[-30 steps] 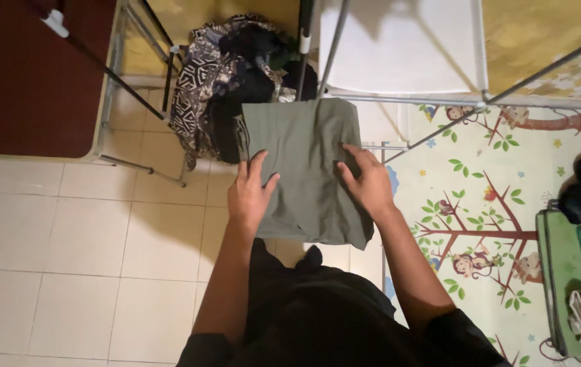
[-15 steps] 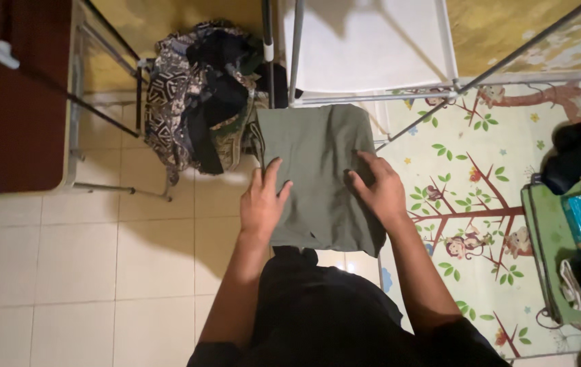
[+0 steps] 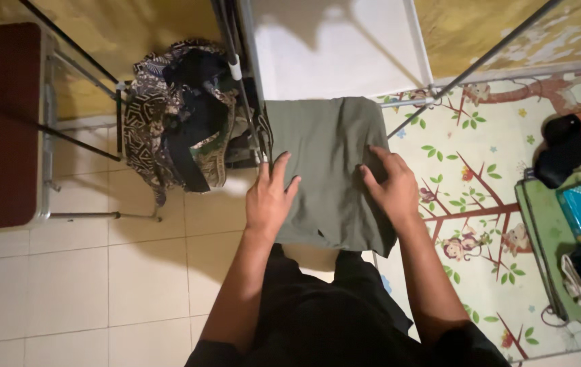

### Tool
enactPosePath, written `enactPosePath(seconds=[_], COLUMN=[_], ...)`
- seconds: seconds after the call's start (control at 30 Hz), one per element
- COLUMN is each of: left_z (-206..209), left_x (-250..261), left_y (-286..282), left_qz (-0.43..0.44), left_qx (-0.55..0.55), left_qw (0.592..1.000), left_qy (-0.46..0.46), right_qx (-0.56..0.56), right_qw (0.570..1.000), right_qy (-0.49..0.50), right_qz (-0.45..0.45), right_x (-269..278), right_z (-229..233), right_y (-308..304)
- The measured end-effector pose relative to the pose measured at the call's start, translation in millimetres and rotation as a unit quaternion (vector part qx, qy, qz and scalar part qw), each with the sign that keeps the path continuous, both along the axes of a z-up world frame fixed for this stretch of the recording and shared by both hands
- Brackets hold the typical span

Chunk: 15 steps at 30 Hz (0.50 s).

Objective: The person retrieves a pair of green shorts from a white laundry basket and places them on a maroon table. They unfold the garment, smooth out the fabric, and fold it into a compact rectangle by hand. Finally, the person picks up the folded shorts and places them back into the laundry basket.

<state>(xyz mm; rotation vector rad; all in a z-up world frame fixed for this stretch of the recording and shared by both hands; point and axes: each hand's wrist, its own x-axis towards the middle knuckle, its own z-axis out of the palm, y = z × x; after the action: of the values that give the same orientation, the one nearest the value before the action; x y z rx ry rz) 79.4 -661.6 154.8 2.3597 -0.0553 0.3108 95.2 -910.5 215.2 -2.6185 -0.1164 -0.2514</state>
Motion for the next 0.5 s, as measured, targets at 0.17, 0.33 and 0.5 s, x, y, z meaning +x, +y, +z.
enactPosePath(seconds=[0.17, 0.33, 0.5], left_z=[-12.6, -22.5, -39.5], left_x=[12.9, 29.4, 44.6], left_y=[-30.6, -57.4, -70.5], left_qz=[0.023, 0.055, 0.069], left_qx=[-0.022, -0.023, -0.028], left_qw=[0.999, 0.998, 0.997], left_qy=[-0.016, -0.018, -0.033], right_qx=[-0.001, 0.017, 0.029], right_qw=[0.998, 0.997, 0.998], right_qy=[-0.044, -0.053, -0.034], right_qz=[0.038, 0.047, 0.042], right_x=[25.8, 45.9, 69.9], right_z=[-7.4, -14.0, -37.0], right_y=[-32.2, -53.4, -64.8])
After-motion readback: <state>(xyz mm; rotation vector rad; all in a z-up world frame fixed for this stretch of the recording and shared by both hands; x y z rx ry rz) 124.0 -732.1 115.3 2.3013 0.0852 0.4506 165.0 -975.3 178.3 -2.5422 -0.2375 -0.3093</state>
